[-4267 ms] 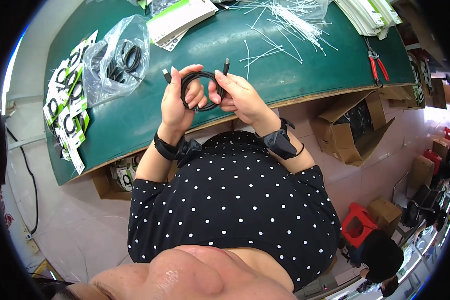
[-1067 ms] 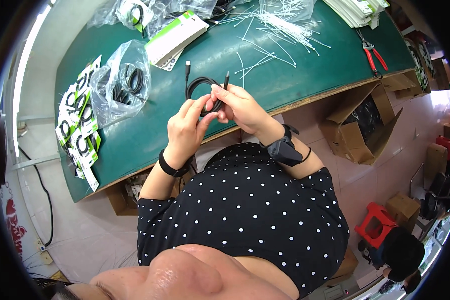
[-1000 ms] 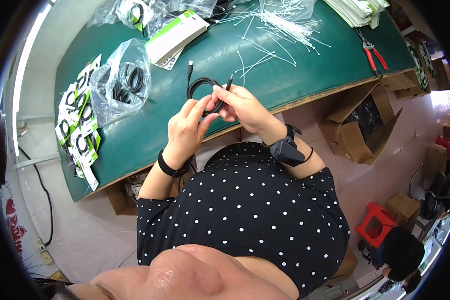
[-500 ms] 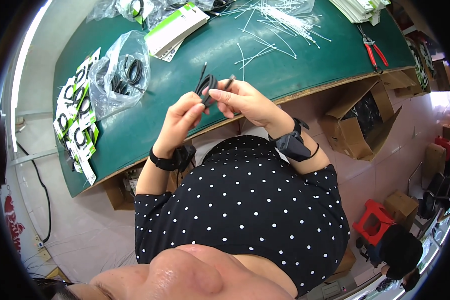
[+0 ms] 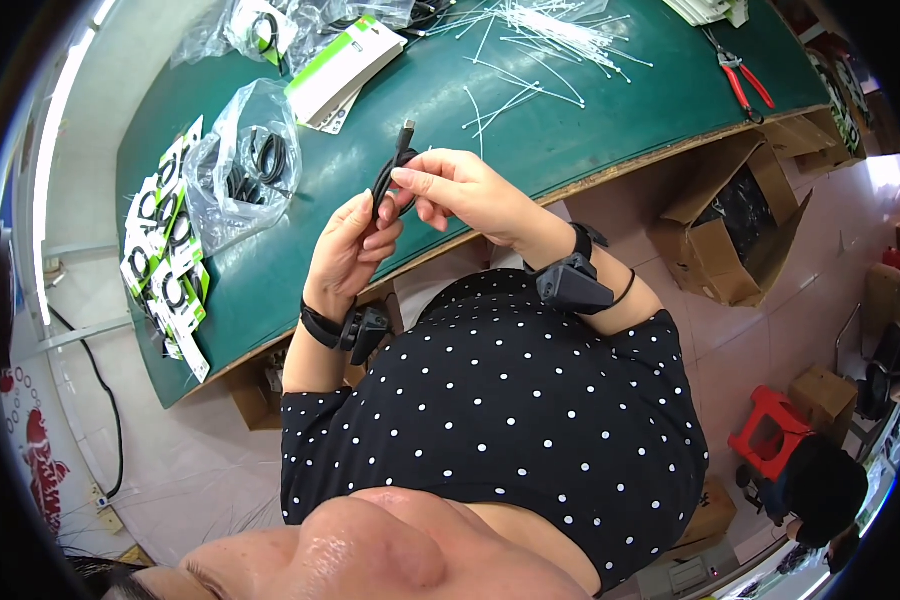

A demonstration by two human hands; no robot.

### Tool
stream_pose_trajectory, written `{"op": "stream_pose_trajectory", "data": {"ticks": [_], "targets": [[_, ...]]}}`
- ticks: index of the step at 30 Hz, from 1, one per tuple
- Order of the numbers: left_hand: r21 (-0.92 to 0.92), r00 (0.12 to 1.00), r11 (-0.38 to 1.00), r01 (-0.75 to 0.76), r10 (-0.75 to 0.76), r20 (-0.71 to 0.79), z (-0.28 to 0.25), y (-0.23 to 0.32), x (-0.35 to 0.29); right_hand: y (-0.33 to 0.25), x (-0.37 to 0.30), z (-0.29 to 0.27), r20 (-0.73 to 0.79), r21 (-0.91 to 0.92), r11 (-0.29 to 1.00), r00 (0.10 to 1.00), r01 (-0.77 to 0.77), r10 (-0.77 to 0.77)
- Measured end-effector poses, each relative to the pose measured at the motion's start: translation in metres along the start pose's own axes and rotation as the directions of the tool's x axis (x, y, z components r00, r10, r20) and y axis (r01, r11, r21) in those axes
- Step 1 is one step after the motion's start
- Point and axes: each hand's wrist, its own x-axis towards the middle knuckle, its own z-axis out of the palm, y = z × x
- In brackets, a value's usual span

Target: The person packages a cable by threading a zip tie through the cardboard backing and around the cable, then tightening it by hand. They then pick up another cable and repeat the process with a new cardboard backing and zip tie.

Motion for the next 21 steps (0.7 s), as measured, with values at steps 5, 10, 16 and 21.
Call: {"op": "stream_pose_trajectory", "data": {"ticks": [5, 10, 16, 21], "targets": [[0.268, 0.999, 0.963, 0.034, -0.043, 0.028, -0.005, 0.005, -0.005, -0.037, -0.002, -0.017, 0.224, -0.891, 0.063, 0.555, 0.450, -0.801], [0.530, 0.987, 0.848, 0.025, -0.106, 0.123, 0.005, 0.012, -0.008, -0.051, -0.011, -0.008, 0.600, -0.697, 0.126, 0.670, 0.706, -0.437], [0.561, 0.927, 0.827, -0.043, -0.176, 0.331, 0.014, 0.031, -0.003, -0.058, -0.013, -0.019, 0.494, -0.516, 0.819, 0.868, 0.250, 0.046], [0.606, 0.900, 0.794, -0.037, -0.237, 0.366, 0.017, 0.040, 0.011, -0.042, -0.012, -0.033, 0.409, -0.210, 0.974, 0.913, 0.087, 0.007]]}}
